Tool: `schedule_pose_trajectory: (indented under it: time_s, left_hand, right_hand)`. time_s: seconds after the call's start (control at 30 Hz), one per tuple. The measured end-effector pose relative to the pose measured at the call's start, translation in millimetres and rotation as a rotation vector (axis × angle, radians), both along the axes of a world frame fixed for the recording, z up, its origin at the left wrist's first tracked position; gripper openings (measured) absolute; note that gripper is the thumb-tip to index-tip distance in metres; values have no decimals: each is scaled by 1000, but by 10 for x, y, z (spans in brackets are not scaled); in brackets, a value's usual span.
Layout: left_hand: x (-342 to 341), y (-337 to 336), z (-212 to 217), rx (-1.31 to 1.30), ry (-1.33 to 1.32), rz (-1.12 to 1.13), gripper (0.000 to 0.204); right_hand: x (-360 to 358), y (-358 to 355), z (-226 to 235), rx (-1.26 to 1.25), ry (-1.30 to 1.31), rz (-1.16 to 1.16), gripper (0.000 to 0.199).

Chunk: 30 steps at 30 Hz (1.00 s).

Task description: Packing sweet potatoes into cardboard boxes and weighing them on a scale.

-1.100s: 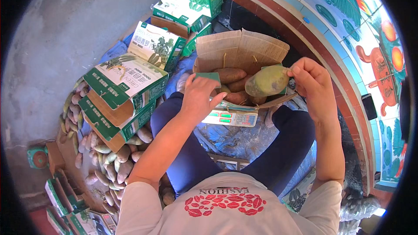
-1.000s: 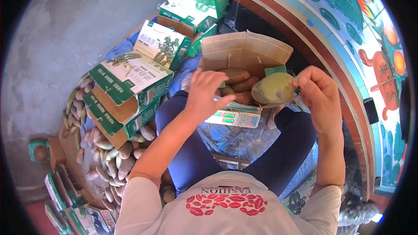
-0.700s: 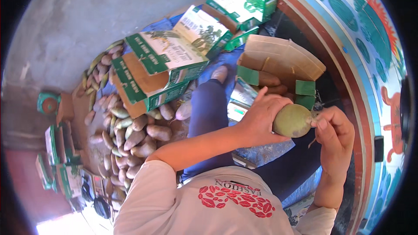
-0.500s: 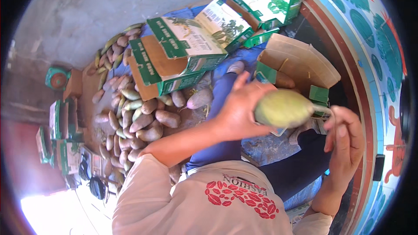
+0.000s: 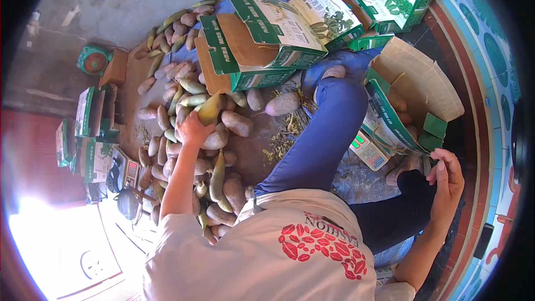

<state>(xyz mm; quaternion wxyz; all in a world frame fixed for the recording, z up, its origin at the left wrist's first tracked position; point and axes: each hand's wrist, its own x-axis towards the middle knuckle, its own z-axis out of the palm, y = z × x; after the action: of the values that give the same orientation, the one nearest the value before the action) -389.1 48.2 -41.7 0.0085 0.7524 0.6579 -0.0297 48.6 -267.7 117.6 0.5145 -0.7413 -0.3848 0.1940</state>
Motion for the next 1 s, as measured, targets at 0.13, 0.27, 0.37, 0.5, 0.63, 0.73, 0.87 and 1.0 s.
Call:
schedule_pose_trajectory:
  time_s: [0.13, 0.27, 0.37, 0.5, 0.63, 0.73, 0.87, 1.0]
  left_hand:
    - [-589, -71, -361, -187, 109, 283, 61]
    - [-1037, -179, -701, -132, 317, 149, 55]
    - [-1251, -123, -1121, -276, 351, 188, 74]
    - [-996, -113, -1141, -481, 299, 277, 81]
    - [-922, -34, -1328, -319, 305, 259, 76]
    - [-870, 72, -1376, -249, 306, 245, 69]
    - [-424, 212, -1232, -199, 231, 173, 58]
    - [133, 450, -909, 179, -244, -372, 37]
  right_hand:
    - [-7, -21, -72, -50, 8, -24, 18]
    - [-67, 27, -91, -72, 4, -40, 18]
    - [-110, 55, -86, -71, 28, -72, 18]
    - [-216, 120, -19, -68, 24, -92, 18]
    - [-239, 110, 70, -62, 30, -135, 17]
    - [-198, 102, 180, -74, 5, -197, 17]
    - [-27, 56, 204, -48, 2, -261, 17]
    - [269, 60, 96, -7, 48, -293, 17]
